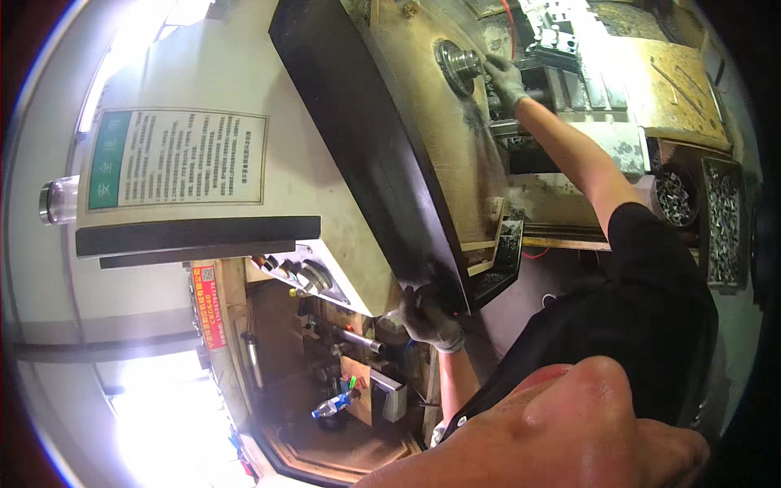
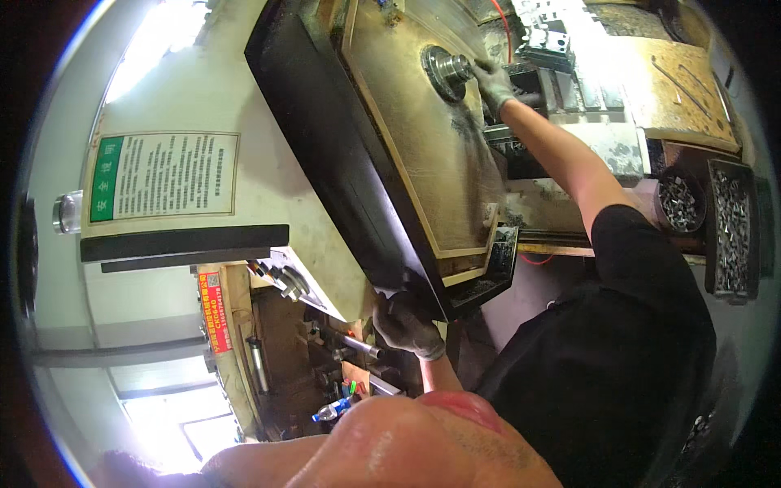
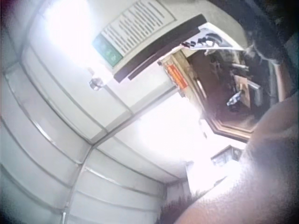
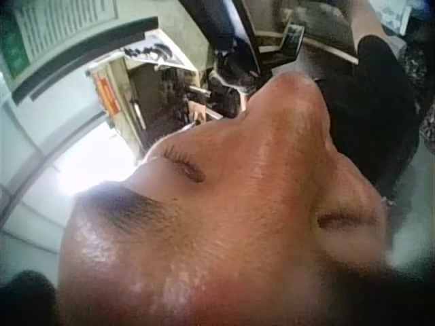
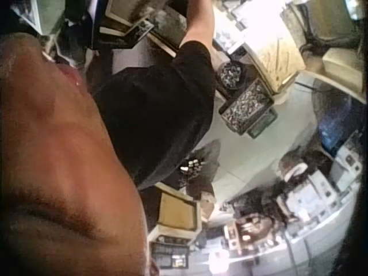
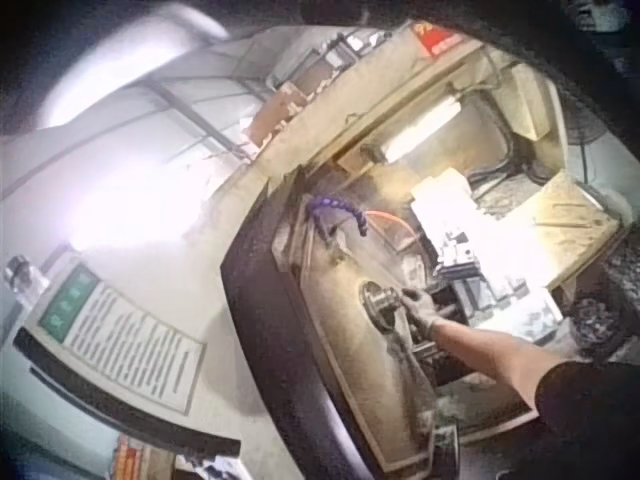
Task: Operating a lathe or CNC machine to process small metal components by placing them in the machine and removing them once processed.
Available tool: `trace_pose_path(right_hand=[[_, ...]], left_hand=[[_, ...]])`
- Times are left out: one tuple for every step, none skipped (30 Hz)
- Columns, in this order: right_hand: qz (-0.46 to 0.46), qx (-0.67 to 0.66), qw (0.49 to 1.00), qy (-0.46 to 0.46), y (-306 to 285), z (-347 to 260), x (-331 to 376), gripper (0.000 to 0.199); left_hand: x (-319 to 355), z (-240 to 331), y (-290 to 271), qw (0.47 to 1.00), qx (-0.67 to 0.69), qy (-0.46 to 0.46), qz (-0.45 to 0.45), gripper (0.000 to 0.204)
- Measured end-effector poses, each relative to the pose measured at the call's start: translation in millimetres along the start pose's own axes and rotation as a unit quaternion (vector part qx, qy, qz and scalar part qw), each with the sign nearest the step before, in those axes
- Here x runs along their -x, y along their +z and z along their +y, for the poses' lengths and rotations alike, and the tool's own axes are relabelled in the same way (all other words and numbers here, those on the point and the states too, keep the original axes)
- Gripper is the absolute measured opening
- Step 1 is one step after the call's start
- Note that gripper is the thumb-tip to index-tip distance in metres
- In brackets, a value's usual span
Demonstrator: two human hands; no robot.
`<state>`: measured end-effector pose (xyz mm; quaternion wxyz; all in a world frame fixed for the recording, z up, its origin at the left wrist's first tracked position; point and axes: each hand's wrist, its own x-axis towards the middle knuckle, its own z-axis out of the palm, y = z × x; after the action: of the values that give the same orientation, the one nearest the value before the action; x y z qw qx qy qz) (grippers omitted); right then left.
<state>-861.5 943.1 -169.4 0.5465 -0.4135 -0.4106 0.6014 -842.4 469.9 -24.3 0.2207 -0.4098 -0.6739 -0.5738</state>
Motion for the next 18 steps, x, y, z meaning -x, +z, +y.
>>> trace_pose_path(right_hand=[[0.0,0.049,0.997,-0.057,4,2,-8,0.04],[-0.01,0.08,0.996,-0.048,5,4,-13,0.038],[-0.016,0.102,0.993,-0.048,8,6,-19,0.037],[-0.02,0.125,0.991,-0.048,10,7,-24,0.035],[-0.016,0.144,0.986,-0.086,9,11,-27,0.034],[-0.017,0.144,0.986,-0.086,10,13,-29,0.034],[0.018,0.18,0.979,-0.091,9,14,-32,0.034],[0.049,0.213,0.971,-0.096,10,12,-32,0.035],[0.079,0.222,0.965,-0.114,5,8,-32,0.035],[0.082,0.221,0.965,-0.117,-7,7,-28,0.035],[0.023,0.06,0.998,0.005,-8,-2,-9,0.032],[-0.038,-0.102,0.986,0.127,-10,-17,12,0.03],[-0.071,-0.165,0.973,0.147,-24,-37,42,0.027],[-0.104,-0.226,0.954,0.166,-39,-60,79,0.025],[-0.113,-0.218,0.959,0.139,-58,-71,104,0.024],[-0.121,-0.21,0.963,0.115,-78,-74,125,0.023],[-0.144,-0.247,0.949,0.136,-96,-65,142,0.023],[-0.166,-0.282,0.932,0.157,-111,-56,159,0.022]], left_hand=[[0,-1,1,0.999,0.011,-0.043,0.0,0.035],[0,-4,1,0.996,0.024,-0.085,-0.001,0.035],[-4,2,6,0.992,0.058,-0.111,0.021,0.033],[-8,7,7,0.992,0.052,-0.111,0.024,0.033],[-14,13,9,0.993,0.023,-0.114,0.008,0.033],[-18,18,11,0.993,-0.005,-0.116,-0.008,0.033],[-22,23,15,0.993,-0.003,-0.116,-0.009,0.033],[-25,27,17,0.997,-0.006,-0.083,-0.008,0.034],[-27,29,18,0.999,-0.006,-0.049,-0.008,0.036],[-23,26,15,0.999,-0.003,-0.047,-0.007,0.036],[-18,14,5,0.998,-0.012,-0.069,0.003,0.035],[-13,3,-2,0.996,-0.017,-0.089,0.013,0.034],[-9,-8,-5,0.996,-0.015,-0.085,0.017,0.034],[-6,-17,-8,0.999,-0.014,-0.043,0.019,0.035],[-5,-20,-7,1.0,-0.006,-0.002,0.014,0.036],[-6,-18,-4,1.0,0.003,0.0,0.007,0.036],[-9,-10,-1,1.0,0.005,0.011,-0.001,0.035],[-10,-5,0,1.0,0.007,0.021,-0.009,0.034]])
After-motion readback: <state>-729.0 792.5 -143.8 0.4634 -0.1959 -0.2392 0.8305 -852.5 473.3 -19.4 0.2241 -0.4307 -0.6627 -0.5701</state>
